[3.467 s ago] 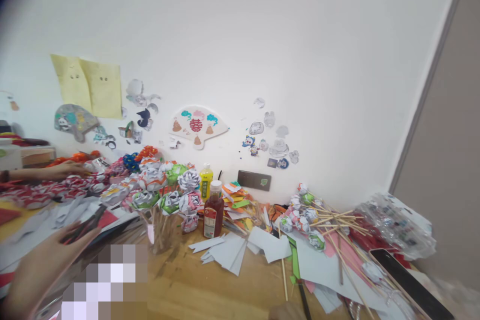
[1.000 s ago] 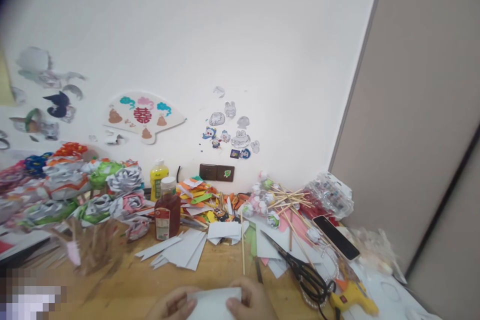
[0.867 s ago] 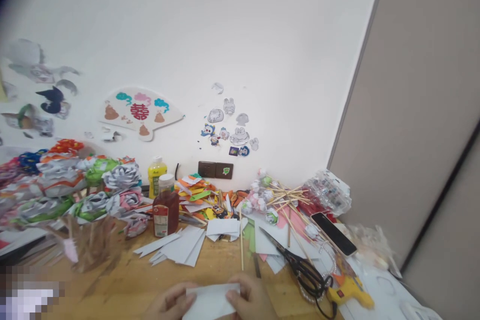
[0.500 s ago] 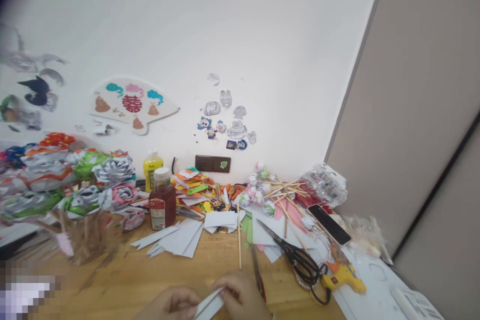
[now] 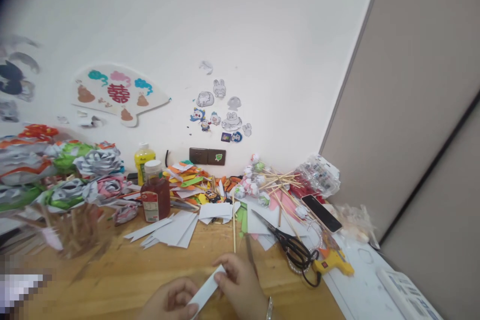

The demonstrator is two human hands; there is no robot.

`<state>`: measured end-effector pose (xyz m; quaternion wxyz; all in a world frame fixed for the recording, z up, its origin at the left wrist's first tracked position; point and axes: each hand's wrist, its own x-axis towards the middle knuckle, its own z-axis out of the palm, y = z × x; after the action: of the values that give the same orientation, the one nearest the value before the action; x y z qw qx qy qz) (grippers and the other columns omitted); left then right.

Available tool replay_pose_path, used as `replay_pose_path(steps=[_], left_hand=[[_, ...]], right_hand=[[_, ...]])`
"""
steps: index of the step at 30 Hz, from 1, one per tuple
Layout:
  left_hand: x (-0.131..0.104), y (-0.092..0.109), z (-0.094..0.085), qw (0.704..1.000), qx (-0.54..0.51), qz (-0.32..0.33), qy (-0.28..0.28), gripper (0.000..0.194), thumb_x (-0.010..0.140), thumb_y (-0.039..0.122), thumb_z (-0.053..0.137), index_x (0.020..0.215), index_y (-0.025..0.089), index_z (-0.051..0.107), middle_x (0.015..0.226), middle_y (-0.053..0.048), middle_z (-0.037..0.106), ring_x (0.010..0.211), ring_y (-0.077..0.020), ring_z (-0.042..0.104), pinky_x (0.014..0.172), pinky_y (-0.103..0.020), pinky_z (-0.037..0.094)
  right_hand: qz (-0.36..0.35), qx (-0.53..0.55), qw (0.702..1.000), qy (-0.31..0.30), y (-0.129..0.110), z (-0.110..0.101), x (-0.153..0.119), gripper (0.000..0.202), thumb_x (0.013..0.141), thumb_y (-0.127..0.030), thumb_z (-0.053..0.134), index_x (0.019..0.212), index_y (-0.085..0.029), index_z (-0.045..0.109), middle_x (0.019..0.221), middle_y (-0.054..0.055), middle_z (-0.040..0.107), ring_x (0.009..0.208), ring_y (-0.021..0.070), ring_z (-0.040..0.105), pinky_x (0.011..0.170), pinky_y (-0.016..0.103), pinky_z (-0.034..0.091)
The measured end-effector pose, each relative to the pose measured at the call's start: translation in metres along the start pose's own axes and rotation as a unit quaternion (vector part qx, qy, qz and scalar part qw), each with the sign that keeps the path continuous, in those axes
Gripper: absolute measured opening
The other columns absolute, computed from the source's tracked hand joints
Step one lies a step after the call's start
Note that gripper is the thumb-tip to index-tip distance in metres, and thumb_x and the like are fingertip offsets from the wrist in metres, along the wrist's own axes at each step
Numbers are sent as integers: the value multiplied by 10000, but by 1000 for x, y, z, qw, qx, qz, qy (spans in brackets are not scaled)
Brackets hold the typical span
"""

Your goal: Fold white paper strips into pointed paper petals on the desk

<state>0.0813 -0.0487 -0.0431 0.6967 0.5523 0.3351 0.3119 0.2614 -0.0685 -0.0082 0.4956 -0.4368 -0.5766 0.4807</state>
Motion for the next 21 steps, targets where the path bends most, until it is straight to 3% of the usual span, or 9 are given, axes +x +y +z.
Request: replay_pose_path(steps=[14,21], left_hand=[[-4,9,5,999,-3,-37,2,549,496,594,772,693,189,457,478,47,606,405,-137,584,392,-206,406],[-4,15,2,996,-11,-91,-13,588,492,615,760,755,173,476,593,-2,683,464,-155,637,414,-208,428]], right_hand=[[-3,-11,1000,21,5,1,3,342,738,-479,608,842,-153,590,530,-51,478,431,96,472,415,195,381],[4,-14,999,36,2,-3,4,293,732,-423,599,833,-149,577,517,-57,471,415,95,462,414,198,364]])
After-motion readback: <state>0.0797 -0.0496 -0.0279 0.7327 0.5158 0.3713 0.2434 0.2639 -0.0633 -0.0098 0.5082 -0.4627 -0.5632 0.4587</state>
